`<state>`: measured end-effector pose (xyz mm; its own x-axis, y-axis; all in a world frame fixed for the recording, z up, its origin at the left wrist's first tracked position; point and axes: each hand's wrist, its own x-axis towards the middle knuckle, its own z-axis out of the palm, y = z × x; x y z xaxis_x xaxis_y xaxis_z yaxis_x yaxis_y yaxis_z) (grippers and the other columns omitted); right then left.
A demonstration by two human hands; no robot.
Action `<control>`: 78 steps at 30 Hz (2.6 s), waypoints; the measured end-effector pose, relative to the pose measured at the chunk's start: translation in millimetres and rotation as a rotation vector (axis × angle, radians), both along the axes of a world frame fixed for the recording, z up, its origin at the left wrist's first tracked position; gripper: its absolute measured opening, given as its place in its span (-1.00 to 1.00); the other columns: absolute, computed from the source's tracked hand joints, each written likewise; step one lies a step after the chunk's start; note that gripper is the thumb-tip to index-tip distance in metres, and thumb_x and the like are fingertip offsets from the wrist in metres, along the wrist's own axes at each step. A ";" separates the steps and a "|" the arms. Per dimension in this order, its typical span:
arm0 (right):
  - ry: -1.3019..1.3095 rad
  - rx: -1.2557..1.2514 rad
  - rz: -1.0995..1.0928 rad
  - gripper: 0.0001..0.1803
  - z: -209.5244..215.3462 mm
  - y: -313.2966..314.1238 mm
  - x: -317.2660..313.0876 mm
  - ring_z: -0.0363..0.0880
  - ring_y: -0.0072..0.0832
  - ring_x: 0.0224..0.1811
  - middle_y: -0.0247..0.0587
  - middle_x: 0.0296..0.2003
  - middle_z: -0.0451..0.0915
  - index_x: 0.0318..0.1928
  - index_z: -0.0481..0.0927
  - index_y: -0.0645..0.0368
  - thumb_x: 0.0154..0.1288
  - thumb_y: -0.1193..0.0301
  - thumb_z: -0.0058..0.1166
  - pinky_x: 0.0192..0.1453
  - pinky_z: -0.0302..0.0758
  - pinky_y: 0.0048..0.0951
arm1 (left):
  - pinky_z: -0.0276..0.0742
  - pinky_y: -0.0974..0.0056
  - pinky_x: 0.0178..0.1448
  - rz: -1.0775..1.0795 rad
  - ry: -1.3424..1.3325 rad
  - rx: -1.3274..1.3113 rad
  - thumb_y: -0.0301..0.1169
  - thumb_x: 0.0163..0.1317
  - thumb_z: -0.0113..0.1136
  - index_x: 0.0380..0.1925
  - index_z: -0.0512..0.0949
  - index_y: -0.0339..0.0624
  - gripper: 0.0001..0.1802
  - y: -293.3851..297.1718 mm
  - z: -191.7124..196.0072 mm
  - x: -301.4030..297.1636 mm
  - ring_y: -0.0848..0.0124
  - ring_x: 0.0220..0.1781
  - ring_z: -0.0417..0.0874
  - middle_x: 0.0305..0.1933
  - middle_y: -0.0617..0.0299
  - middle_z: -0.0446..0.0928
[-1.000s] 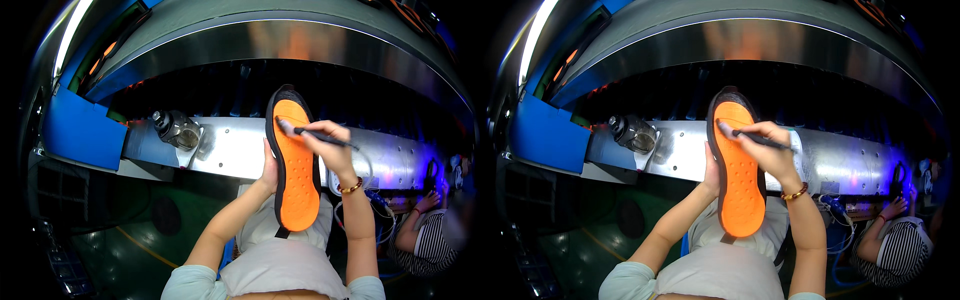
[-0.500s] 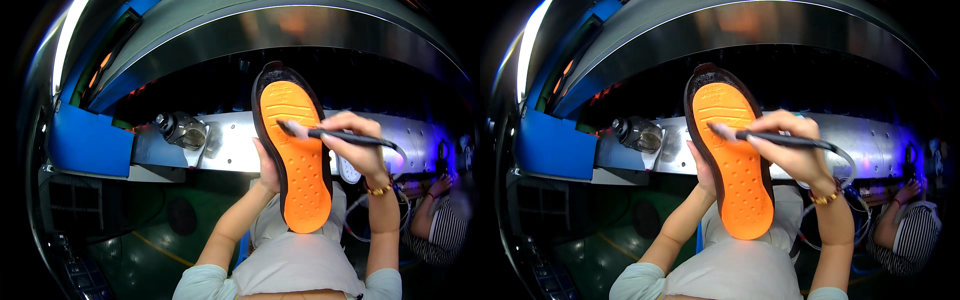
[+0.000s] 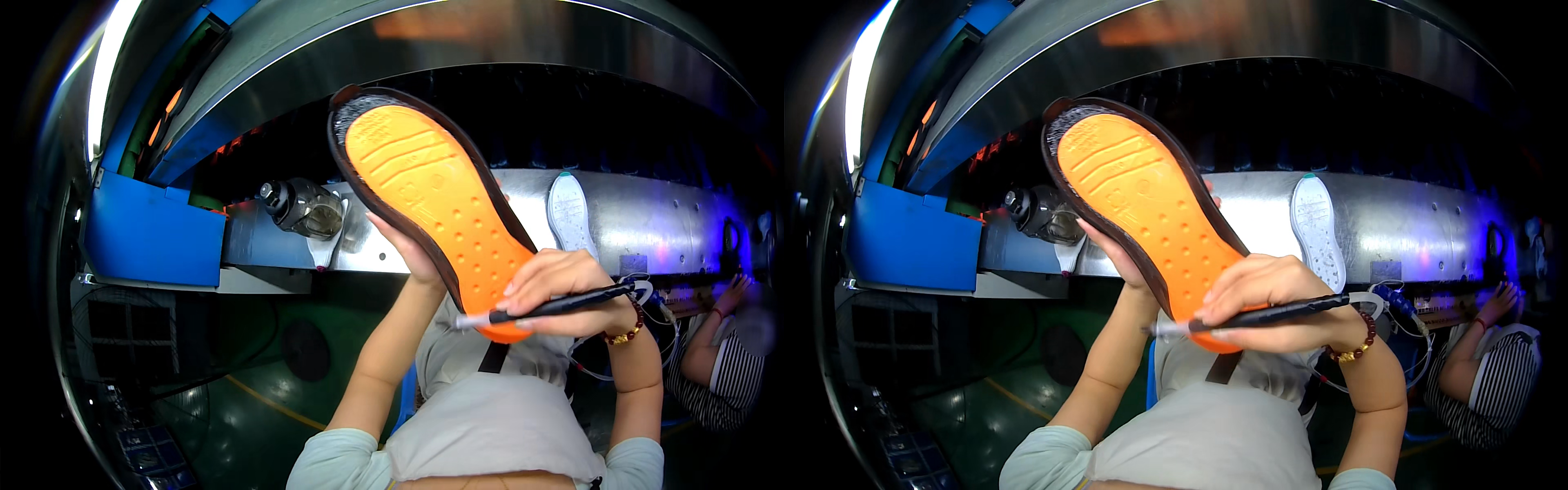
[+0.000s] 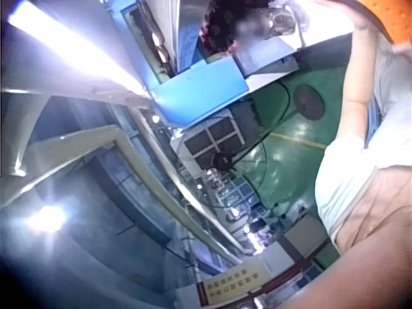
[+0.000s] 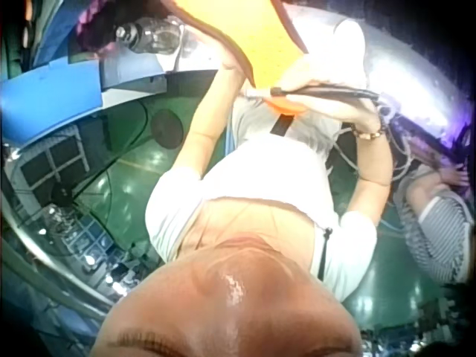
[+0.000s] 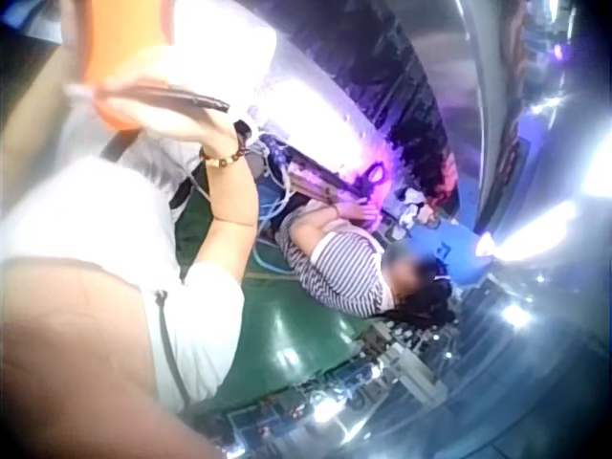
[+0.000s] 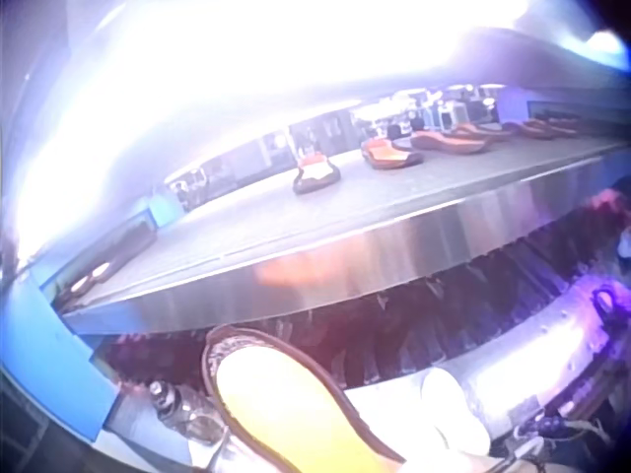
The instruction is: The person repeatedly picks up orange shoe soles from a conveyor belt, paints the black edges with a brush, and places them back on the belt. The process is repeated for multiple soles in a factory setting.
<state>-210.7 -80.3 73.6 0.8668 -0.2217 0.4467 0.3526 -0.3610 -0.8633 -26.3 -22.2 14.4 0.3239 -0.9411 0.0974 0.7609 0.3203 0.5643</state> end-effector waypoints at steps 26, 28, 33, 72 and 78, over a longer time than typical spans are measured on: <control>0.089 0.085 -0.129 -0.78 -33.1 -1.9 -29.1 0.42 -0.45 -0.12 -0.25 -0.37 0.61 -0.39 0.63 0.18 -0.18 0.55 0.26 -0.03 0.36 -0.45 | 0.21 -0.06 0.19 -0.010 -0.137 -0.144 0.55 -0.22 -0.53 0.24 -0.06 -0.11 0.16 -8.1 34.3 22.4 -0.08 0.16 0.26 0.22 -0.20 0.07; -0.096 0.478 0.107 -0.78 -41.7 -12.2 -32.5 0.42 -0.41 -0.10 -0.21 -0.38 0.61 -0.40 0.62 0.24 -0.20 0.57 0.26 0.01 0.34 -0.40 | 0.23 -0.04 0.19 -0.073 -0.123 -0.155 0.54 -0.21 -0.52 0.24 -0.04 -0.12 0.15 -5.9 45.9 18.8 -0.06 0.15 0.28 0.21 -0.20 0.10; -0.068 0.739 -0.128 -0.81 -52.4 -6.5 -26.5 0.52 -0.37 -0.23 -0.01 -0.33 0.56 -0.37 0.56 0.29 -0.11 0.66 0.11 -0.04 0.43 -0.42 | 0.21 0.05 0.22 0.039 -0.003 -0.064 0.44 -0.06 -0.44 0.20 0.06 -0.15 0.01 -1.7 39.9 8.7 0.05 0.19 0.26 0.21 -0.08 0.16; 0.341 -0.232 0.235 -0.83 26.0 -36.7 -29.8 0.59 -0.35 -0.27 -0.13 -0.28 0.59 -0.33 0.59 0.22 -0.03 0.56 0.13 -0.19 0.48 -0.49 | 0.40 0.42 -0.04 -0.893 -0.483 0.770 -0.13 0.05 0.07 0.04 0.32 -0.34 -0.38 23.6 59.2 32.6 0.41 -0.11 0.49 -0.08 0.01 0.45; 0.340 -0.182 0.140 -0.84 9.6 -37.0 -47.7 0.59 -0.39 -0.31 -0.14 -0.27 0.60 -0.36 0.60 0.22 -0.06 0.56 0.16 -0.18 0.46 -0.48 | 0.38 0.38 -0.01 -0.844 -0.437 0.674 -0.20 -0.01 0.11 -0.01 0.36 -0.34 -0.42 26.3 49.9 37.5 0.38 -0.13 0.50 -0.07 -0.01 0.45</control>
